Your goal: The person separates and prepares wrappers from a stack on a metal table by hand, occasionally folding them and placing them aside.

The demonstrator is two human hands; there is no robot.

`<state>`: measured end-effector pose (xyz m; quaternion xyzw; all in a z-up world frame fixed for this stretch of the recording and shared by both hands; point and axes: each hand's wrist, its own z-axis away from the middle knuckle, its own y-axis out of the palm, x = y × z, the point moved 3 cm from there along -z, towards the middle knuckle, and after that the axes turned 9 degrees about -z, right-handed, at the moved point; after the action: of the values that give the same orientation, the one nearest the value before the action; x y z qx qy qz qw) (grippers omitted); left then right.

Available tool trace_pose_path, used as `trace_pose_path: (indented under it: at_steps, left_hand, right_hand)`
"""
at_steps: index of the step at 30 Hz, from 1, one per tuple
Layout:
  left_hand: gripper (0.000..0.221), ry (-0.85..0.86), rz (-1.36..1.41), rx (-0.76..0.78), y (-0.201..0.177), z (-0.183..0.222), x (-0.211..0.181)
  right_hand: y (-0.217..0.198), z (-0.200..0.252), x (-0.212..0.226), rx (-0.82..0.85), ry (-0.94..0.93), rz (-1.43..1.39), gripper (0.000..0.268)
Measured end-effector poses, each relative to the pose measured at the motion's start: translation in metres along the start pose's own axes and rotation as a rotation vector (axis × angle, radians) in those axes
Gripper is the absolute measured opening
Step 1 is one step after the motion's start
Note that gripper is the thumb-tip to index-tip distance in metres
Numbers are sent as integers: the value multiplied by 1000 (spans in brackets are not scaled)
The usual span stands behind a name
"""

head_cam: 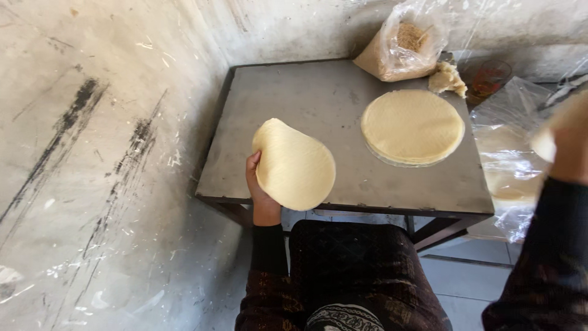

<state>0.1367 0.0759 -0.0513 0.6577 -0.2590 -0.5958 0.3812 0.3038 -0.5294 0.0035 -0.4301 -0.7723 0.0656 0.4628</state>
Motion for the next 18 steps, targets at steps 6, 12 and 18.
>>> trace_pose_path:
  at_steps: [6,12,18]
  left_hand:
    - [47,17,-70,17,19,10,-7]
    - [47,65,-107,0,11,9,-5]
    - [46,63,-109,5,16,11,-6]
  right_hand:
    - [144,42,90,320,-580,340,23]
    - [125,134,204,495,-795,149,8]
    - [111,141,227,396,-837,104,9]
